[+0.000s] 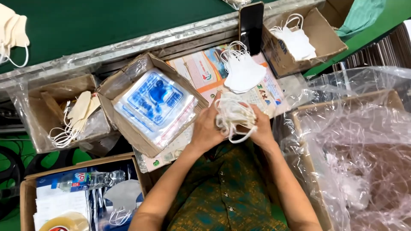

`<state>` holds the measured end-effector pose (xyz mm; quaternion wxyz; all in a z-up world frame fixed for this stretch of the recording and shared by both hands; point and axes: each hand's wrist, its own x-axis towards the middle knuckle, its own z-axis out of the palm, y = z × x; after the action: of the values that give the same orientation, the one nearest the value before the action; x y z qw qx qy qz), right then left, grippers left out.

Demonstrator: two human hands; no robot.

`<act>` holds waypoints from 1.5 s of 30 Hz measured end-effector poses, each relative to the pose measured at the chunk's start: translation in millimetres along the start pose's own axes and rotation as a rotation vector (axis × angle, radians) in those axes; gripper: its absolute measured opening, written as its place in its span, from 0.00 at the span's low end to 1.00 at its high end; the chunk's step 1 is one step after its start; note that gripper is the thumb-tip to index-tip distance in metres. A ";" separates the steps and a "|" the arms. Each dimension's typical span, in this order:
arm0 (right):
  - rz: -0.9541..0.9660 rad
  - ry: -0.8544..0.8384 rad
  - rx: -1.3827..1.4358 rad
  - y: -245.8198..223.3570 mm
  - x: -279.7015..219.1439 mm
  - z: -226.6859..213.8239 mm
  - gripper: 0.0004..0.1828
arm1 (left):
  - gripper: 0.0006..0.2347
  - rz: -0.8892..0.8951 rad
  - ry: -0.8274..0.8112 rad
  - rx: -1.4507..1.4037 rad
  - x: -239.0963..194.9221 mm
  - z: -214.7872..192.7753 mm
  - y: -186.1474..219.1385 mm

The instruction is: The person is seen picking up, inspecting, and packaging face masks at a manufacturing facility.

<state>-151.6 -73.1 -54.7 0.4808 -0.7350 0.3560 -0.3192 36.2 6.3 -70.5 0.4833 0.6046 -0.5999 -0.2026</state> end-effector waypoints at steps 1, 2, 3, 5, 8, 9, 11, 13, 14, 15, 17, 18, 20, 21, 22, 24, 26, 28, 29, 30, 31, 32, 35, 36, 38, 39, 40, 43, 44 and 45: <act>-0.005 -0.002 0.002 5.1 6.6 -1.9 0.35 | 0.51 0.002 0.004 0.004 2.4 -2.9 1.0; -0.044 -0.037 -0.040 10.2 13.2 -3.2 0.33 | 0.51 0.016 -0.013 0.057 4.4 -6.0 1.7; -0.073 -0.077 -0.078 15.7 14.1 -2.0 0.31 | 0.51 0.017 -0.034 0.109 -0.2 -9.4 3.2; -0.138 -0.113 -0.154 10.9 11.3 0.0 0.30 | 0.48 -0.093 -0.147 0.074 -2.4 -13.4 8.5; -0.158 -0.155 -0.229 22.0 23.0 -1.9 0.30 | 0.42 -0.073 -0.167 -0.029 4.1 -14.6 4.5; -0.072 -0.174 -0.212 30.2 17.5 1.7 0.31 | 0.40 0.023 -0.100 -0.095 -4.9 -14.5 2.2; -0.024 -0.212 -0.113 27.2 9.3 8.2 0.34 | 0.35 0.100 -0.178 -0.096 -11.0 -2.9 -8.1; 0.004 -0.237 -0.021 13.9 12.3 9.0 0.38 | 0.31 0.202 -0.250 -0.088 -6.6 -6.2 -4.7; -0.139 -0.219 -0.046 2.9 17.4 7.4 0.45 | 0.32 0.183 -0.370 -0.030 -1.3 -14.7 3.6; -0.266 -0.203 -0.068 -6.9 13.8 6.4 0.53 | 0.34 0.153 -0.500 0.020 -3.6 -21.0 13.5; -0.223 -0.217 -0.161 26.5 0.0 8.9 0.49 | 0.31 0.149 -0.478 -0.033 -2.2 -27.8 14.1; -0.177 -0.225 -0.257 43.3 -8.2 9.8 0.44 | 0.28 0.150 -0.461 -0.089 -1.9 -30.6 14.9; -0.086 -0.197 -0.257 50.2 -11.2 14.5 0.36 | 0.23 0.121 -0.109 -0.086 0.6 -30.6 -7.7; 0.007 -0.170 -0.258 53.7 -12.1 16.3 0.27 | 0.17 0.096 0.242 -0.085 2.5 -30.4 -18.7; 0.003 -0.169 -0.258 38.9 -9.4 16.5 0.27 | 0.17 0.099 0.244 -0.083 8.0 -46.0 -20.7; -0.009 0.022 -0.080 9.3 -6.9 16.6 0.23 | 0.07 -0.142 0.386 0.462 15.7 -76.5 -23.8; 0.010 0.063 0.026 -0.4 -6.1 13.7 0.22 | 0.06 -0.155 0.350 0.531 13.7 -78.7 -42.2; 0.025 0.104 0.134 -1.6 -5.9 13.9 0.22 | 0.04 -0.165 0.316 0.603 12.3 -76.0 -66.4; 0.052 0.105 0.146 2.3 -6.9 14.3 0.20 | 0.02 -0.197 0.261 0.681 13.5 -70.5 -81.4; 0.079 0.106 0.158 6.6 -7.8 14.5 0.18 | 0.03 -0.229 0.206 0.759 14.9 -64.8 -96.6; 0.081 0.107 0.159 6.4 -11.9 14.5 0.18 | 0.03 -0.229 0.204 0.759 19.0 -69.5 -97.5; 0.081 0.106 0.158 6.3 -16.1 14.5 0.18 | 0.02 -0.256 0.206 0.724 22.9 -74.0 -98.4; 0.076 0.113 0.137 11.1 -20.1 11.4 0.17 | 0.04 -0.285 0.162 0.641 37.1 -96.4 -75.9; 0.081 0.114 0.113 13.5 -21.8 10.0 0.16 | 0.08 -0.299 0.112 0.591 40.0 -104.6 -64.0; 0.092 0.121 0.116 7.6 -23.5 7.8 0.17 | 0.07 -0.291 0.092 0.619 34.5 -100.6 -61.7; 0.100 0.121 0.120 4.6 -23.2 7.7 0.18 | 0.07 -0.286 0.076 0.649 32.1 -100.2 -60.7; 0.097 0.125 0.123 4.3 -22.7 8.1 0.18 | 0.07 -0.282 0.076 0.652 28.9 -95.7 -65.7; 0.076 0.121 0.153 -2.9 -21.4 10.8 0.20 | 0.04 -0.179 0.164 0.664 21.9 -84.9 -81.5; 0.064 0.112 0.148 -9.2 -21.2 11.4 0.20 | 0.03 -0.158 0.181 0.702 21.2 -81.8 -87.0; 0.052 0.098 0.142 -15.5 -20.6 12.0 0.20 | 0.03 -0.139 0.202 0.740 19.7 -78.7 -92.4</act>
<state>-149.7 -45.9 -46.8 0.5217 -0.6730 0.3748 -0.3668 154.0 -2.3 -104.9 0.2742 0.7942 -0.5395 0.0556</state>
